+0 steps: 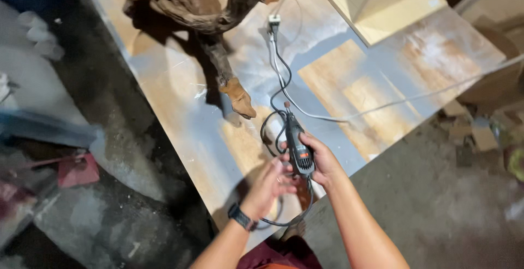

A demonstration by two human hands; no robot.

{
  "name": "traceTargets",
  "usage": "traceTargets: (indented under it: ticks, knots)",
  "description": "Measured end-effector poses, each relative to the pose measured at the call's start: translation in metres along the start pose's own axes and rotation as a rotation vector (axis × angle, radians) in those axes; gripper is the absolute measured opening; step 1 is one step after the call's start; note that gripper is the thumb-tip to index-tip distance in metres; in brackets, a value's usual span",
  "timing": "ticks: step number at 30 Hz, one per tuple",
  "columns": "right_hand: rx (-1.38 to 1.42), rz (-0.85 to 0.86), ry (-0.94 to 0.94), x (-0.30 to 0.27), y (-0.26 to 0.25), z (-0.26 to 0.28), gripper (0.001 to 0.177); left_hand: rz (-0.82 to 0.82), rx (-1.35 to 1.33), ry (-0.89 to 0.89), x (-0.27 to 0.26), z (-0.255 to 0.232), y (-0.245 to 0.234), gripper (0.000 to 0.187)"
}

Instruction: The person carves and sands a decorative piece of driftwood using a rotary tool and then brushes away dust with a small paintbrush.

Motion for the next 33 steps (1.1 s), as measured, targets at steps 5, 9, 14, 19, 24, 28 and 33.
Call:
traceTargets:
  ticks: [5,9,14,19,24,28,33]
  knots:
    - [-0.441,-0.009,0.056,-0.005,0.003,0.05,0.038,0.023,-0.035,0.074,-0.017,0.046,0.067,0.048]
    - [-0.965,0.005,-0.045,-0.001,0.031,0.061,0.046,-0.42,0.329,0.223,-0.037,0.01,0.057,0.071]
    - [-1.149,-0.022,-0.156,0.023,0.028,0.029,0.047,-0.531,0.335,0.437,-0.019,-0.018,0.036,0.059]
    - [-1.253,-0.17,-0.077,0.021,0.042,0.009,0.063,-0.561,0.208,0.256,-0.027,-0.023,0.021,0.059]
    - [-1.38,-0.133,0.005,0.025,0.052,-0.017,0.066,-0.51,0.1,0.181,-0.045,-0.04,0.01,0.059]
    - [-1.279,-0.078,-0.111,0.043,0.044,-0.025,0.059,-0.541,0.125,0.14,-0.039,-0.051,-0.001,0.063]
    - [-1.657,0.216,-0.041,0.057,0.063,-0.002,0.079,-0.452,-0.146,0.208,-0.006,-0.02,0.002,0.038]
Point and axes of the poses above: each hand's wrist, its own x-axis towards the middle knuckle, its own y-axis out of the palm, z = x × y, the point moved 7 cm from there along x, towards the middle knuckle, and after that the axes turned 10 degrees about -y, right-handed, at the moved point
